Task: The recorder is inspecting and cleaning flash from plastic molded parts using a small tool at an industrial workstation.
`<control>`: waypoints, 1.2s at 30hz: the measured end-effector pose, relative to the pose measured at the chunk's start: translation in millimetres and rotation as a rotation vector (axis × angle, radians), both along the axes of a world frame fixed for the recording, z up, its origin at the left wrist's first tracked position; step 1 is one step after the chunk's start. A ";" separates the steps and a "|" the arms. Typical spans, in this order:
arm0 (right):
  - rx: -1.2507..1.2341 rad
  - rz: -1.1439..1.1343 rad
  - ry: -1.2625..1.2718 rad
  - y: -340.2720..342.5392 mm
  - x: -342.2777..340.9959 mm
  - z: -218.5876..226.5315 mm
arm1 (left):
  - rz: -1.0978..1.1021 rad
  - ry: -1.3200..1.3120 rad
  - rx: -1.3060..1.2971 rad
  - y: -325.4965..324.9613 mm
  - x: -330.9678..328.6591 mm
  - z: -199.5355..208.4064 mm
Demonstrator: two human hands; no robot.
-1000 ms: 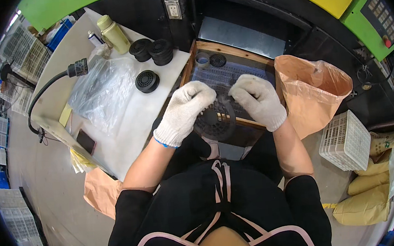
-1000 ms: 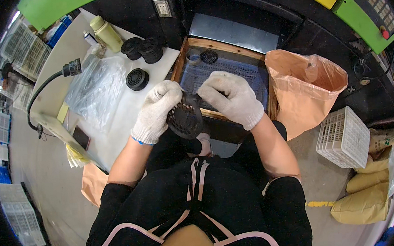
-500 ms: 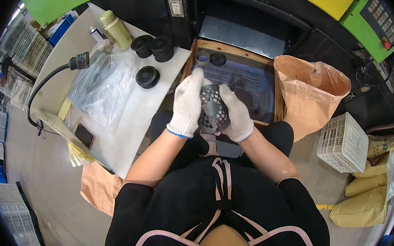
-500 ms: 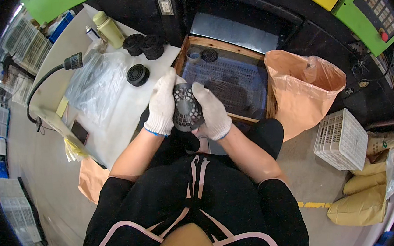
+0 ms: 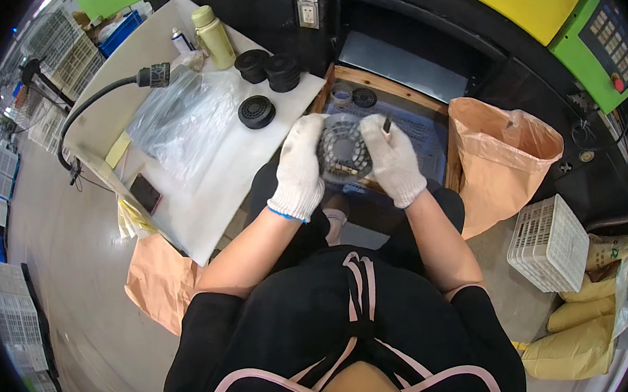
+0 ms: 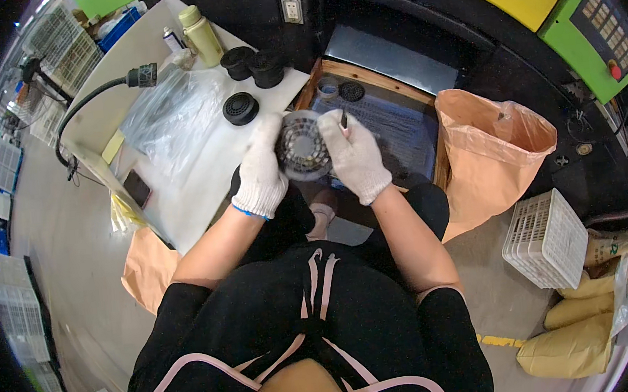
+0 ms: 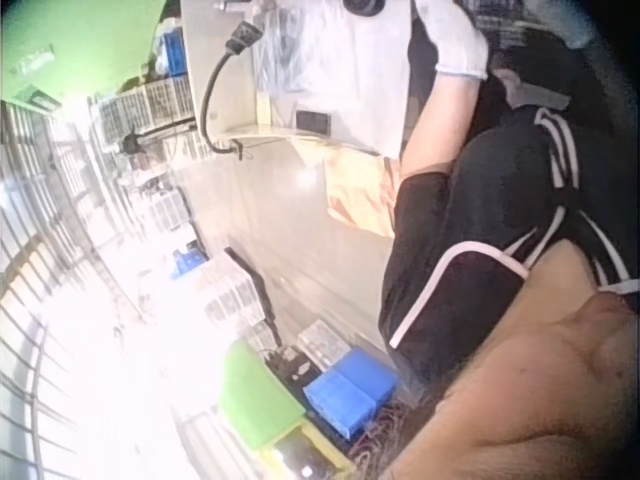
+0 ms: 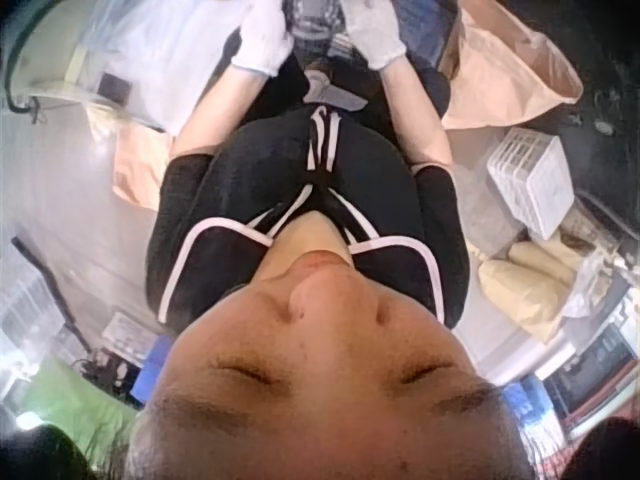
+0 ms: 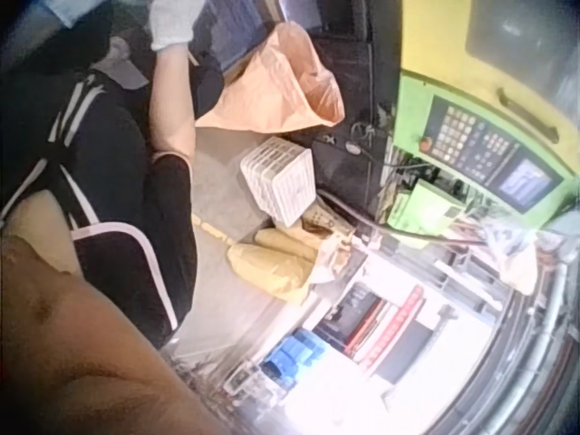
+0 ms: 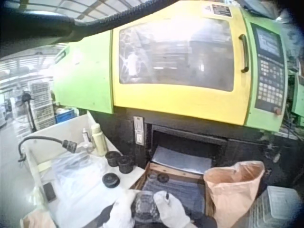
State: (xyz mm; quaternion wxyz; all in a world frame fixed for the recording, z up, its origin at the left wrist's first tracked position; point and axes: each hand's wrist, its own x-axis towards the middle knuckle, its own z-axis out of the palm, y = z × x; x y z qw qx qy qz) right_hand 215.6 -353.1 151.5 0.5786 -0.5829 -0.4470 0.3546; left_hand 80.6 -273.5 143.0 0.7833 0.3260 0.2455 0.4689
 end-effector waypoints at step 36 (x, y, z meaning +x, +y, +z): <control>-0.838 0.108 -1.085 303.0 247.4 -262.5 | -0.064 1.078 1.028 196.0 18.7 -96.3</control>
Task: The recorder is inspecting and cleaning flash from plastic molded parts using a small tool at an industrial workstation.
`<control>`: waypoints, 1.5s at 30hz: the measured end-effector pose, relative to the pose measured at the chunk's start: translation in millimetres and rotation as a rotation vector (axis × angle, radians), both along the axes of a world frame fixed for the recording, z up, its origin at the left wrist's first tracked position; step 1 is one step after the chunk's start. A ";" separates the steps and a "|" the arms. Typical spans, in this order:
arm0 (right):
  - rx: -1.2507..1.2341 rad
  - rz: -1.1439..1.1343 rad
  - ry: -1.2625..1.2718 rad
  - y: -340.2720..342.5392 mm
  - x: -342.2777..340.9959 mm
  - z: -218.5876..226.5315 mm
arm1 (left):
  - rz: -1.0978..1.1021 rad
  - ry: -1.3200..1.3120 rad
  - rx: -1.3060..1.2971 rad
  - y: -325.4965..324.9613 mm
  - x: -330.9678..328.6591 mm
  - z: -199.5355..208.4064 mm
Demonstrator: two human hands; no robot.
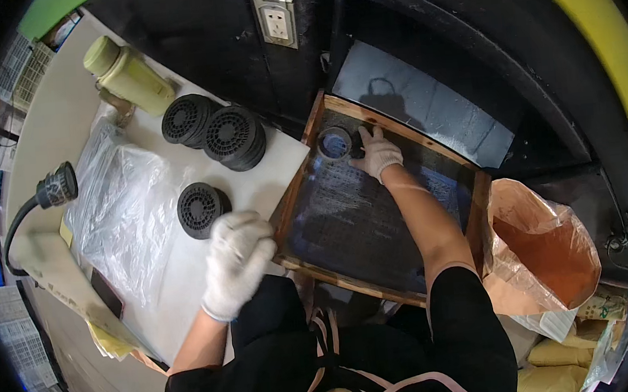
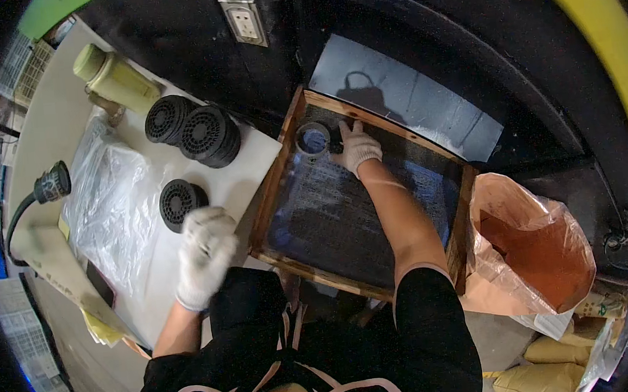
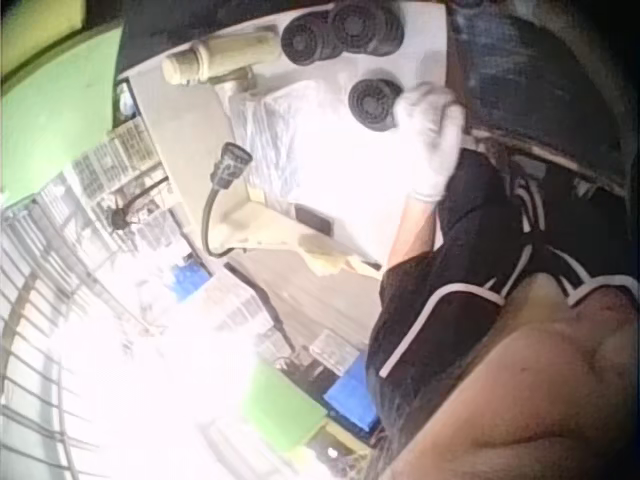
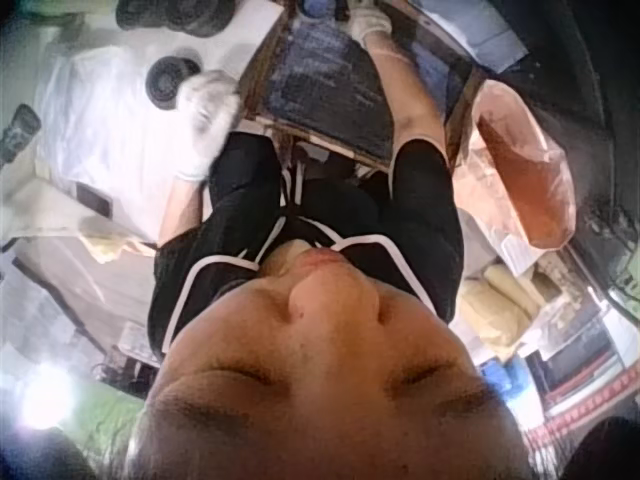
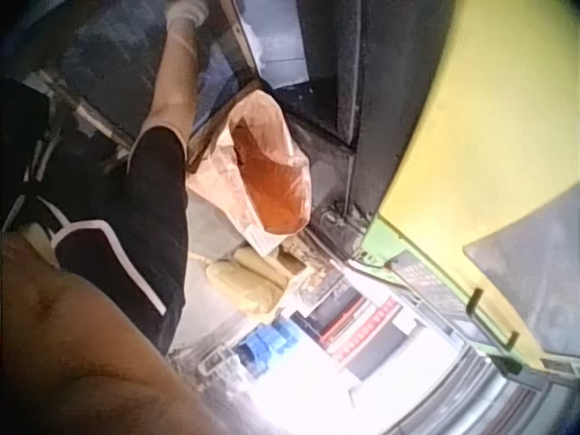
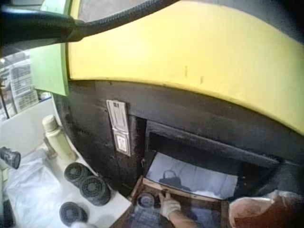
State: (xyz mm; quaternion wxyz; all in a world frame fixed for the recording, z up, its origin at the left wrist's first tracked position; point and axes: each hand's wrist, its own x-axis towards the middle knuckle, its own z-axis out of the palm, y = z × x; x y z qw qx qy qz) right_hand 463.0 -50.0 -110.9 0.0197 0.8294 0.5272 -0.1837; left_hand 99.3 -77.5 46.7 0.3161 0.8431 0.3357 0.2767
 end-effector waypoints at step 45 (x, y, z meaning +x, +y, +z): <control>0.750 -0.283 1.293 -319.6 -275.8 289.1 | -0.270 -0.810 -0.972 -155.3 -95.0 101.6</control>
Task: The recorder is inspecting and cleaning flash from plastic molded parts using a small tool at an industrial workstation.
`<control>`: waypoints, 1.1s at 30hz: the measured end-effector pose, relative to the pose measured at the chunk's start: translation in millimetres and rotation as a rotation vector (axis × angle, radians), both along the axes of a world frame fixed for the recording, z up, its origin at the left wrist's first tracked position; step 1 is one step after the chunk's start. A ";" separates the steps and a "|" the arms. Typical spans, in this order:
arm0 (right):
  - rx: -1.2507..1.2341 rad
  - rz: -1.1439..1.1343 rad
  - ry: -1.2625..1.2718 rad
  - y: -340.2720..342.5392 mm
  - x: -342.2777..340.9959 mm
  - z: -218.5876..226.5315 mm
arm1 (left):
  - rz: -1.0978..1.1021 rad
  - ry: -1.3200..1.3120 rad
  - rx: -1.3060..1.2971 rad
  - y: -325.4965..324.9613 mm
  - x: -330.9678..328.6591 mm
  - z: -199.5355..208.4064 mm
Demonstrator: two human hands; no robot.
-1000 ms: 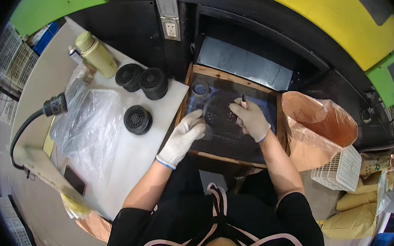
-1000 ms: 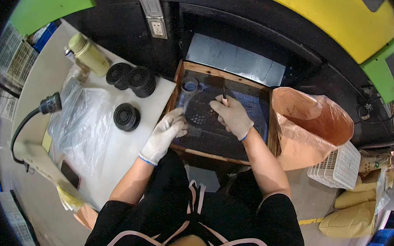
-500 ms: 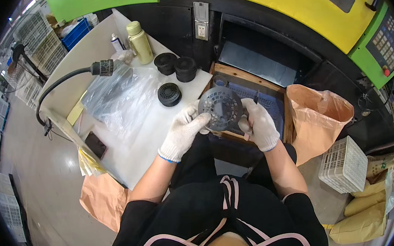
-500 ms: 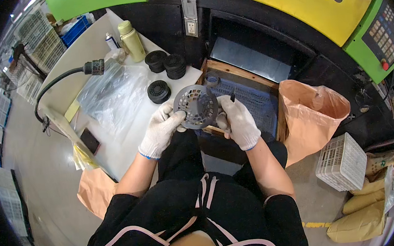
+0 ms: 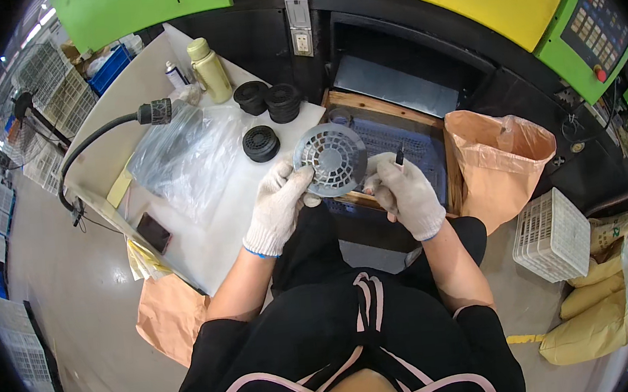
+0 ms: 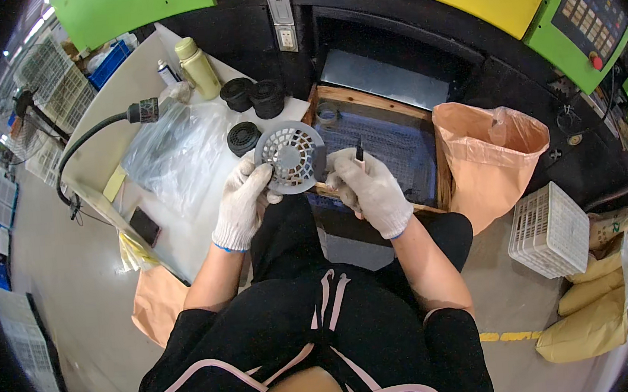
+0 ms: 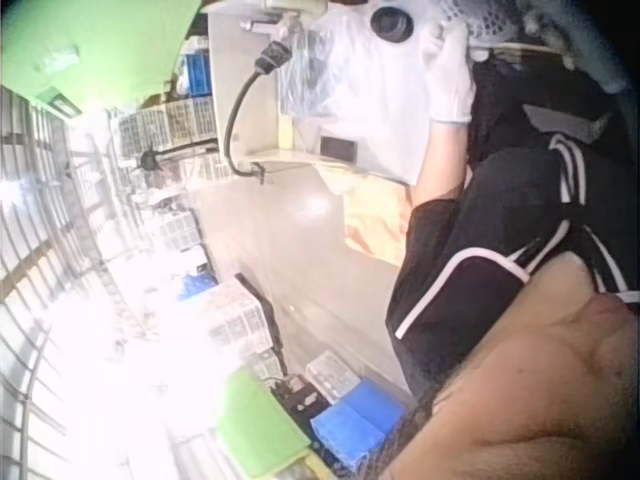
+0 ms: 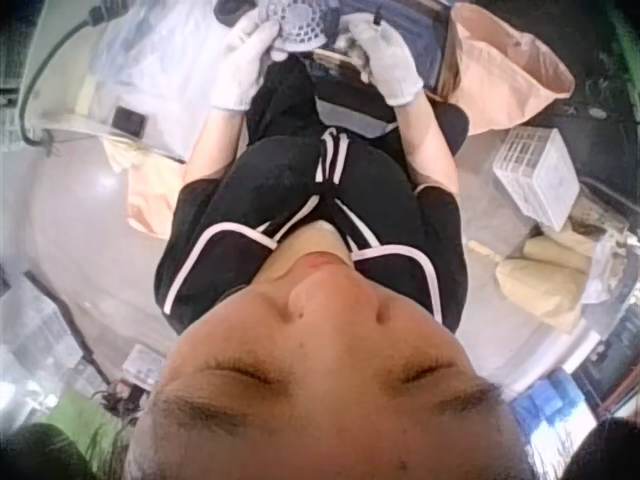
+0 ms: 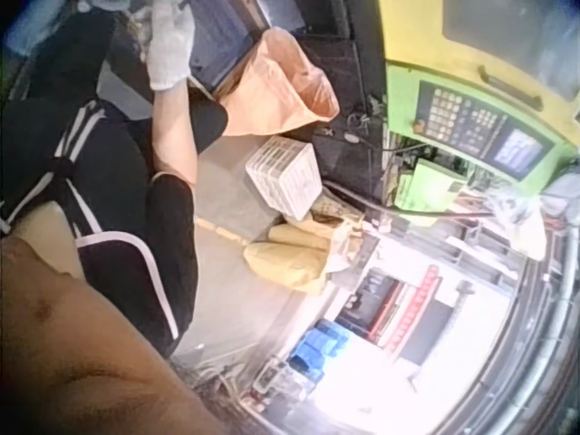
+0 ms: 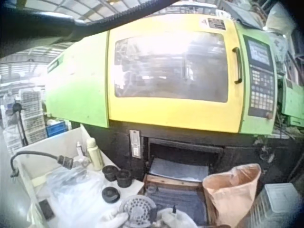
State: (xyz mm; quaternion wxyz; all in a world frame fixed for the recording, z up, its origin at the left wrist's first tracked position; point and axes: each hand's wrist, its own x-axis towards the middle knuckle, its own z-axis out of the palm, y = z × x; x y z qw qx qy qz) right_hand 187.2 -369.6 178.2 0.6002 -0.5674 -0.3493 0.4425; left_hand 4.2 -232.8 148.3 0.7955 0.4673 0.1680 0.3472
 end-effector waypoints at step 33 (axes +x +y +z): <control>-0.031 0.072 -0.012 31.3 36.0 -38.9 | 0.081 0.063 -0.042 25.7 46.8 -21.6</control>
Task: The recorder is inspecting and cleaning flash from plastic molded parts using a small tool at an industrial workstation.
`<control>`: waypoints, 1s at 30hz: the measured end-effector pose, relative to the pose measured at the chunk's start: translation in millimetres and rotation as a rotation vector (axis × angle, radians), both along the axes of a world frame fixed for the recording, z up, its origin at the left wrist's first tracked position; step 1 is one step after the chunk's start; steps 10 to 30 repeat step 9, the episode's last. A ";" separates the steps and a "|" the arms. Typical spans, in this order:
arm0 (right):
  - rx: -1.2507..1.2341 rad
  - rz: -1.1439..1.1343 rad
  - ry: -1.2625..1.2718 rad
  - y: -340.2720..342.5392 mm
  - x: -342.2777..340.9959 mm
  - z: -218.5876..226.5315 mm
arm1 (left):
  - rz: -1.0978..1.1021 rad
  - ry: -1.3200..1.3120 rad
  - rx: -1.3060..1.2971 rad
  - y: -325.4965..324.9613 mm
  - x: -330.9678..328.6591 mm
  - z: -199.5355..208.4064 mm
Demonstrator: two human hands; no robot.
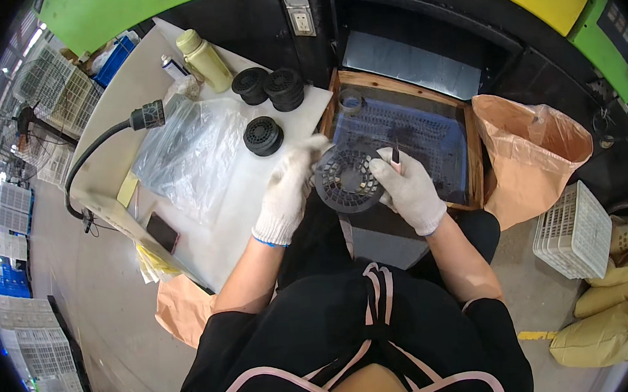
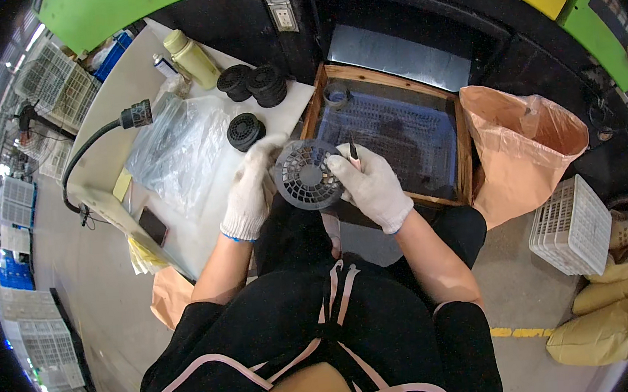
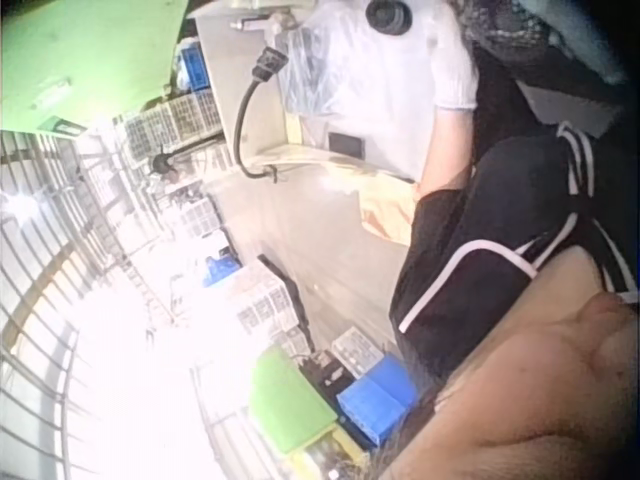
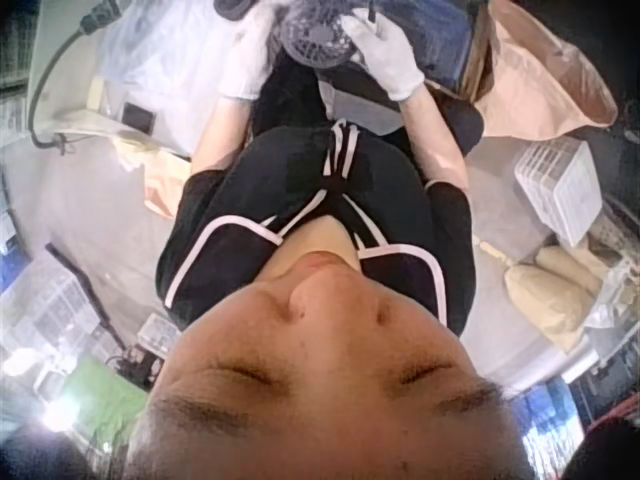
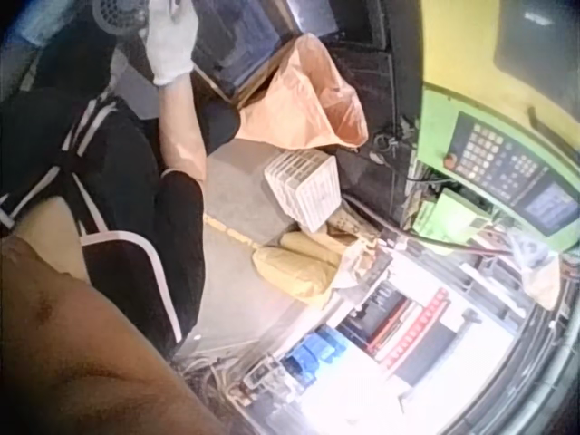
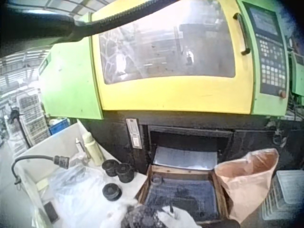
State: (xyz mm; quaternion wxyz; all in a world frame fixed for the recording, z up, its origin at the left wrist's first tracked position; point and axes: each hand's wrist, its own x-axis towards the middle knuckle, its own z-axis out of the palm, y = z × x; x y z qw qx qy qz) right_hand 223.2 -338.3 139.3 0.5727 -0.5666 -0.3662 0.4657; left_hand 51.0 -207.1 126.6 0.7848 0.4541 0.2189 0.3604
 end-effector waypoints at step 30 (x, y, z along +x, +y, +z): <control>0.251 0.137 -0.538 8.3 25.9 -8.0 | -0.151 0.171 0.197 -7.6 -7.7 -0.2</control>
